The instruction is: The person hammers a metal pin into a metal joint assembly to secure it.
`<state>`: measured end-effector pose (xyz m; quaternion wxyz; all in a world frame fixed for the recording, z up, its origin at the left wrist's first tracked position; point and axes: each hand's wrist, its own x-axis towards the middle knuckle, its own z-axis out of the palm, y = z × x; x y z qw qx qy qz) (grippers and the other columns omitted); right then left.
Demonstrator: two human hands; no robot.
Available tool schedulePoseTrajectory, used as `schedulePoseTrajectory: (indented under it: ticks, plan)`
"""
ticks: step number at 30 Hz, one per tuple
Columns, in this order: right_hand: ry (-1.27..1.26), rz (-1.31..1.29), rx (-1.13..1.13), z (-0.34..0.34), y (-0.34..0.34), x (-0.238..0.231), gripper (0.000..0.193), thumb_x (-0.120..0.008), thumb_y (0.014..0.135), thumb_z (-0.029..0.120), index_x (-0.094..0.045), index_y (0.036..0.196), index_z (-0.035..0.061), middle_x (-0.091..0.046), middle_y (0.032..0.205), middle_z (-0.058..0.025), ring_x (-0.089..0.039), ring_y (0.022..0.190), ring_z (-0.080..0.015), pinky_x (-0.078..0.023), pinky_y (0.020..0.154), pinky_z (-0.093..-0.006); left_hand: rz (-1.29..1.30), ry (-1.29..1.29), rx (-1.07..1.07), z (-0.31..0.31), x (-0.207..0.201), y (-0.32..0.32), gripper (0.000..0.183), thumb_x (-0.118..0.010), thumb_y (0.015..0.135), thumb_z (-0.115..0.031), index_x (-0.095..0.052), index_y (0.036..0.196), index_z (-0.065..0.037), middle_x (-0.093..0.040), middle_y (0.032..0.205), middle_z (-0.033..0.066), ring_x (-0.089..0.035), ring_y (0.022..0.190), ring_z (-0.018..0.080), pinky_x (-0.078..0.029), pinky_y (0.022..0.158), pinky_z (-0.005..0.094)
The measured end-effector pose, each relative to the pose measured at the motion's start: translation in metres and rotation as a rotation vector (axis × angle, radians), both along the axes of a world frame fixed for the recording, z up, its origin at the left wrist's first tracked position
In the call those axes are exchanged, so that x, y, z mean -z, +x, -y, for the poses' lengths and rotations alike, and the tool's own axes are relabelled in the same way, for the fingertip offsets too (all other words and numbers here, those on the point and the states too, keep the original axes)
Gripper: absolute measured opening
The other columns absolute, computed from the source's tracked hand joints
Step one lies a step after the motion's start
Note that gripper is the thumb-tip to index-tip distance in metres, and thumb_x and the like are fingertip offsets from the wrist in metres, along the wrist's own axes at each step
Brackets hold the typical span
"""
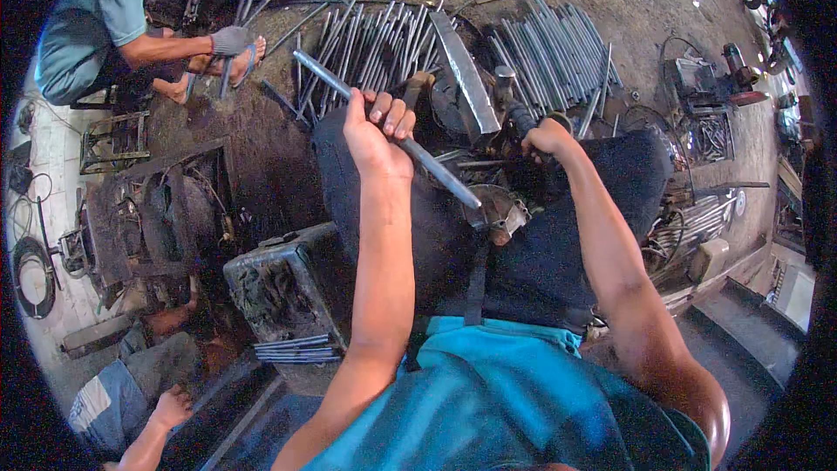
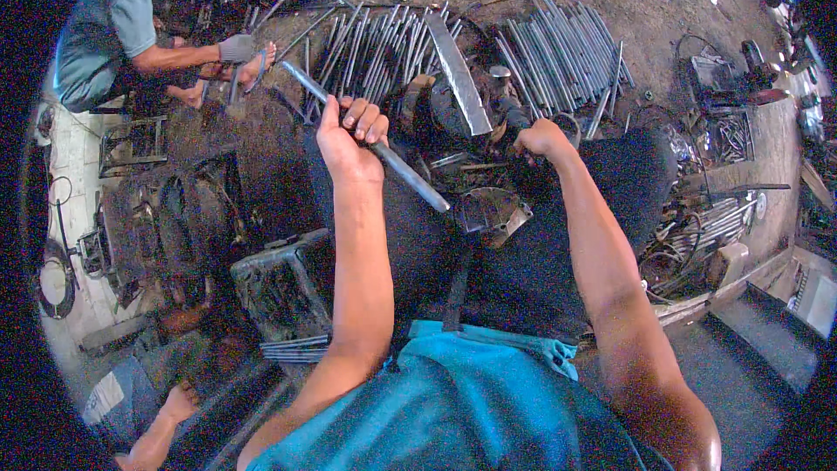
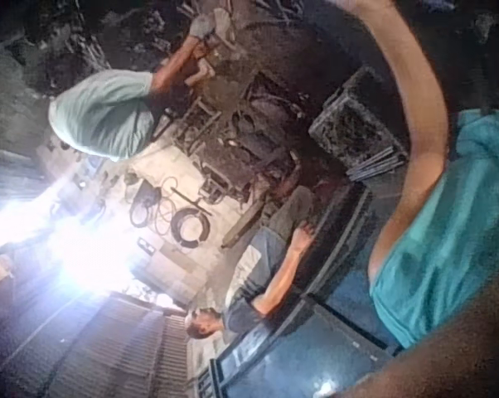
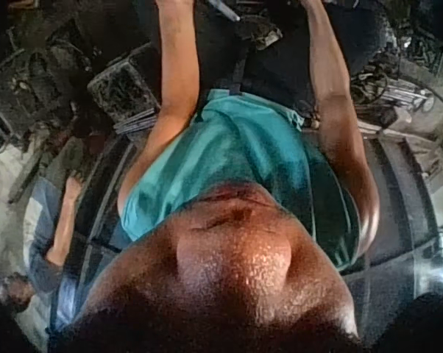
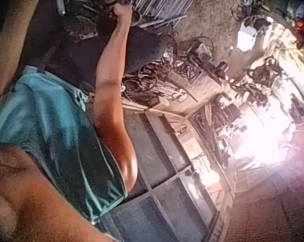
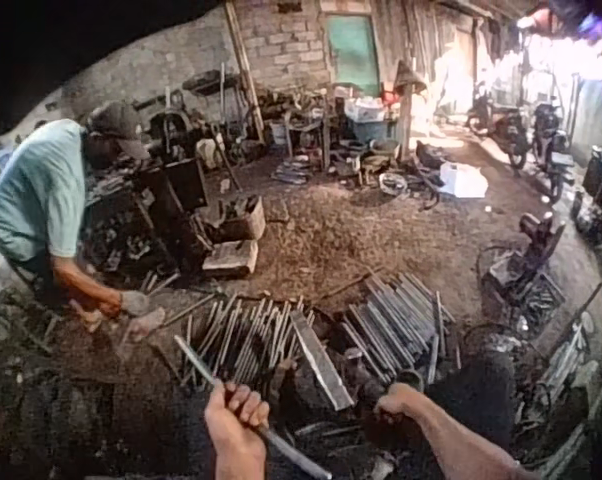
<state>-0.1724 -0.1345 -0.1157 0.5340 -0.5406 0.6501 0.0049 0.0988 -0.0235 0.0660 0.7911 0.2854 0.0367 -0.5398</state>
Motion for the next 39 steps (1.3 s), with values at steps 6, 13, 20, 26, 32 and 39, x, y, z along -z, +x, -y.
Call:
schedulePoseTrajectory:
  ticks: [6,13,20,26,32,39]
  plan:
    - [0.083,0.024,-0.101,0.069,0.063,-0.061,0.029,-0.062,0.074,0.026,-0.065,0.077,-0.0029,-0.064,0.062,-0.0089,-0.064,0.053,-0.0214,-0.049,0.048,-0.0349,0.011,0.099,0.085,-0.019,0.009,-0.018,0.027,-0.043,0.098,-0.031,-0.045,0.081,-0.011,-0.030,0.059,-0.0046,-0.026,0.045,0.0075,-0.025,0.040,0.0229]
    - [-0.523,-0.389,-0.335,0.088,0.105,-0.067,0.031,-0.059,0.069,0.018,-0.066,0.090,-0.0034,-0.067,0.091,-0.0223,-0.068,0.074,-0.0319,-0.055,0.066,-0.0437,-0.046,0.145,0.132,-0.026,0.014,-0.041,0.023,-0.043,0.098,-0.029,-0.044,0.081,-0.013,-0.030,0.059,-0.0049,-0.026,0.045,0.0067,-0.024,0.040,0.0227]
    - [-0.217,-0.329,-0.501,0.076,0.088,-0.092,0.035,-0.059,0.070,0.021,-0.067,0.092,-0.0052,-0.066,0.097,-0.0249,-0.065,0.092,-0.0381,-0.052,0.080,-0.0449,0.021,0.218,0.186,-0.029,0.006,-0.055,0.023,-0.044,0.098,-0.030,-0.045,0.081,-0.013,-0.030,0.059,-0.0052,-0.026,0.045,0.0065,-0.023,0.040,0.0225]
    - [-0.506,-0.312,-0.232,0.031,0.079,-0.083,0.036,-0.058,0.070,0.025,-0.068,0.094,-0.0008,-0.065,0.098,-0.0259,-0.063,0.095,-0.0402,-0.049,0.084,-0.0471,0.033,0.258,0.137,-0.025,0.006,-0.053,0.024,-0.044,0.097,-0.030,-0.045,0.081,-0.013,-0.031,0.059,-0.0052,-0.025,0.045,0.0063,-0.023,0.040,0.0226]
    - [-0.593,-0.256,-0.179,0.020,0.059,-0.065,0.021,-0.057,0.065,0.016,-0.067,0.082,0.0073,-0.066,0.084,-0.0203,-0.064,0.085,-0.0377,-0.050,0.075,-0.0460,0.053,0.180,0.159,-0.020,-0.002,-0.057,0.025,-0.044,0.097,-0.031,-0.044,0.080,-0.013,-0.031,0.059,-0.0051,-0.025,0.045,0.0068,-0.024,0.040,0.0230]
    - [-0.547,-0.237,-0.199,-0.002,0.064,-0.069,0.030,-0.061,0.064,0.015,-0.067,0.091,0.0040,-0.066,0.089,-0.0241,-0.064,0.088,-0.0402,-0.050,0.080,-0.0487,0.046,0.199,0.129,-0.021,-0.003,-0.058,0.026,-0.044,0.097,-0.031,-0.044,0.078,-0.013,-0.030,0.057,-0.0052,-0.025,0.043,0.0073,-0.025,0.040,0.0232]
